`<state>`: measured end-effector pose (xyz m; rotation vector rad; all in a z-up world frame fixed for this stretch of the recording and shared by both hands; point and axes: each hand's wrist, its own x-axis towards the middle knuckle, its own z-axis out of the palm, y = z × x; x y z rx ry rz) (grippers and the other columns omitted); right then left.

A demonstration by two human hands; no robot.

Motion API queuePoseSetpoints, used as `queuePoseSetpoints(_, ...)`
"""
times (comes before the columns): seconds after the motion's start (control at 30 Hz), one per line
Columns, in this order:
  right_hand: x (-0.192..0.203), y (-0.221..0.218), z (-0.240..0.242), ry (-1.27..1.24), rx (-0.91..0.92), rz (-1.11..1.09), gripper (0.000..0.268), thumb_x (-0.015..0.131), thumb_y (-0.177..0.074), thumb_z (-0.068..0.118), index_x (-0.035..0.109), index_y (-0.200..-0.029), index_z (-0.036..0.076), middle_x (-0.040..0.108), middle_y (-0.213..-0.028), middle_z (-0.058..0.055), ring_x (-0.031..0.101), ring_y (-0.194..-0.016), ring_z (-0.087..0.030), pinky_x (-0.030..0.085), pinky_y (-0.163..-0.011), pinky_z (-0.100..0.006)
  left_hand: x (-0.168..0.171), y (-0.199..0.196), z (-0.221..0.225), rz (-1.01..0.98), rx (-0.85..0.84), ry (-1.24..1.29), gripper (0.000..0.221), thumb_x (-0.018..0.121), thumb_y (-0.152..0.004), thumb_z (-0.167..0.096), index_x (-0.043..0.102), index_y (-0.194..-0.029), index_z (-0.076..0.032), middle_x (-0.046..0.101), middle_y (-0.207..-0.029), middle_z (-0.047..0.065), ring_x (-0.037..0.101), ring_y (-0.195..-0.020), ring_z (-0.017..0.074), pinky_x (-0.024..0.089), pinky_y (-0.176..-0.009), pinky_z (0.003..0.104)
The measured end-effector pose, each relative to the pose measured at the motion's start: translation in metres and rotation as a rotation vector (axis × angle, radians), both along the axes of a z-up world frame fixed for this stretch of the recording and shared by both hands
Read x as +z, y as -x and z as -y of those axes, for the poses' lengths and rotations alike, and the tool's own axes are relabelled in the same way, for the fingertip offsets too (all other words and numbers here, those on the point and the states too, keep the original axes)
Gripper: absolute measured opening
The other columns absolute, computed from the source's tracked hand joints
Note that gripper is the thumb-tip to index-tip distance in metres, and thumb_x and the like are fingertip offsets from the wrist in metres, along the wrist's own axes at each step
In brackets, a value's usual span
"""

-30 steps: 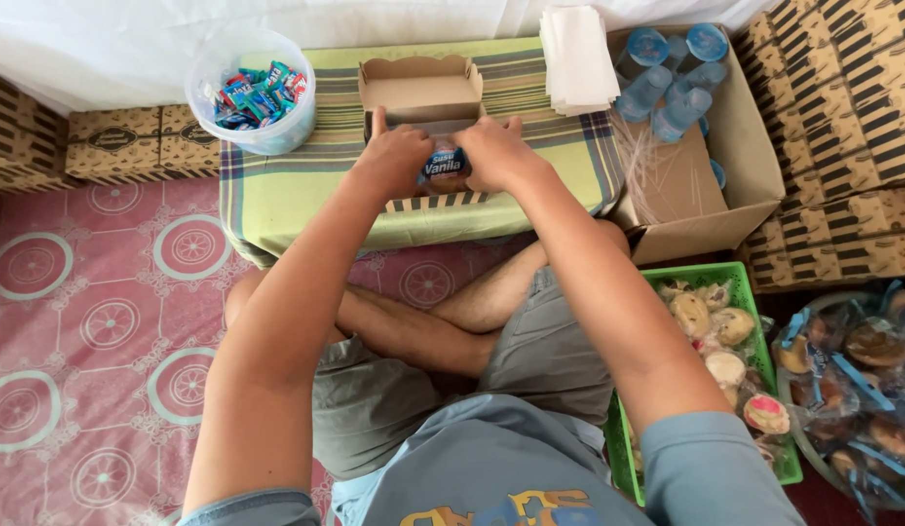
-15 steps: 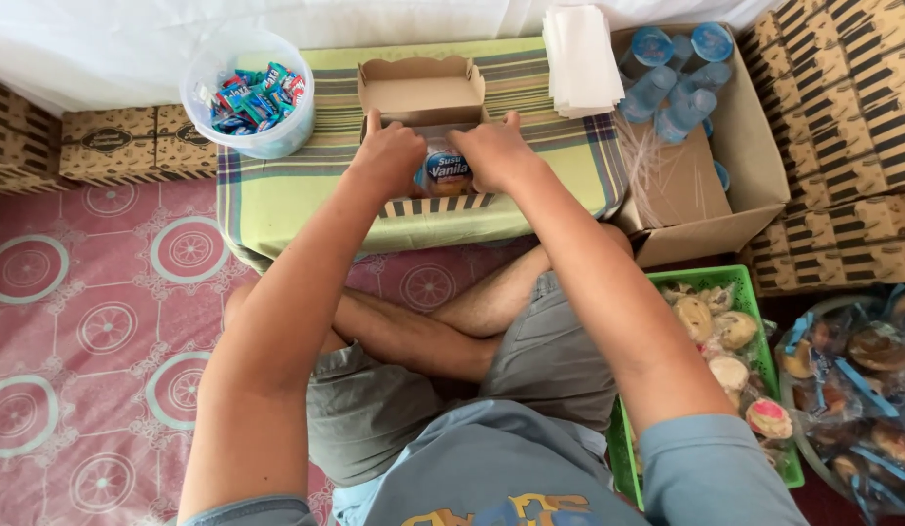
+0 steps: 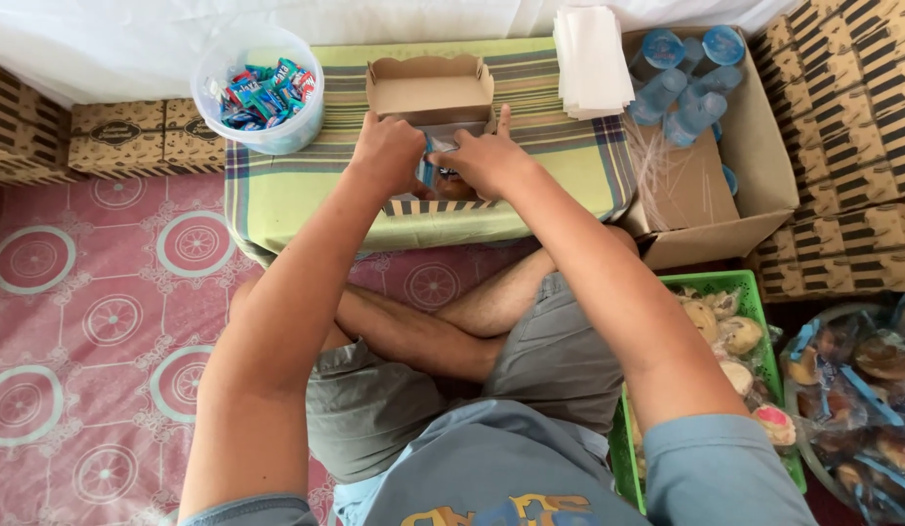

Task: Folding cardboard boxes and filling them with various snack items like cakes and candies.

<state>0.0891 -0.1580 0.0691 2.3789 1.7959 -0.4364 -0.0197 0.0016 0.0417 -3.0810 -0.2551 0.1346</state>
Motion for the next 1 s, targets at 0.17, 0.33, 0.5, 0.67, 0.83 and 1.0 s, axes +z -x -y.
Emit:
queuePoseSetpoints(0.17,-0.004,0.006,-0.008,0.019,-0.022,0.04,0.075,0.078,-0.07,-0.017,0.069,-0.133,0.024,0.054,-0.139,-0.03,0.068,-0.1,-0.058,0.0,-0.111,-0.088,0.012,0.008,0.002,-0.017,-0.009,0.019,0.071,0.087,-0.066,-0.071,0.079,-0.094,-0.007,0.076,-0.089,0.01,0.071,-0.096,0.0324,0.046,-0.09,0.051)
queuePoseSetpoints(0.33,-0.007,0.003,-0.01,0.068,0.018,0.075,0.078,0.079,-0.073,-0.014,0.064,-0.139,0.026,0.055,-0.139,-0.028,0.067,-0.106,-0.057,-0.001,-0.113,-0.086,0.0,0.007,-0.006,0.028,-0.026,0.006,0.075,0.086,-0.065,-0.074,0.079,-0.092,-0.005,0.076,-0.087,0.011,0.072,-0.093,0.0335,0.049,-0.085,0.049)
queuePoseSetpoints(0.5,-0.004,0.004,-0.005,0.084,0.034,0.043,0.088,0.076,-0.075,-0.014,0.05,-0.15,0.024,0.057,-0.137,-0.03,0.063,-0.113,-0.059,-0.004,-0.114,-0.084,-0.004,0.004,-0.011,0.029,-0.049,0.004,0.074,0.087,-0.062,-0.074,0.078,-0.086,-0.005,0.076,-0.084,0.013,0.073,-0.092,0.0358,0.055,-0.085,0.048)
queuePoseSetpoints(0.67,-0.005,-0.001,-0.004,0.059,0.045,-0.008,0.096,0.075,-0.074,-0.017,0.031,-0.156,0.004,0.066,-0.121,-0.033,0.064,-0.107,-0.059,-0.009,-0.113,-0.083,-0.004,0.006,-0.01,0.042,-0.039,0.018,0.071,0.087,-0.064,-0.073,0.077,-0.078,-0.005,0.073,-0.078,0.012,0.073,-0.089,0.0356,0.058,-0.082,0.046)
queuePoseSetpoints(0.83,0.005,0.001,-0.005,0.092,0.013,-0.035,0.099,0.07,-0.073,-0.02,0.032,-0.159,0.008,0.064,-0.127,-0.03,0.061,-0.111,-0.059,-0.009,-0.111,-0.085,0.0,0.007,-0.008,0.052,-0.044,0.016,0.068,0.088,-0.065,-0.071,0.076,-0.077,-0.004,0.072,-0.077,0.013,0.073,-0.088,0.036,0.06,-0.081,0.046)
queuePoseSetpoints(1.0,0.013,0.01,-0.008,0.073,-0.007,-0.001,0.093,0.072,-0.071,-0.02,0.049,-0.154,0.016,0.062,-0.134,-0.028,0.061,-0.114,-0.059,-0.003,-0.109,-0.089,0.013,0.013,-0.004,0.04,-0.029,0.019,0.066,0.086,-0.069,-0.068,0.077,-0.081,-0.004,0.074,-0.081,0.014,0.073,-0.091,0.0362,0.06,-0.084,0.047)
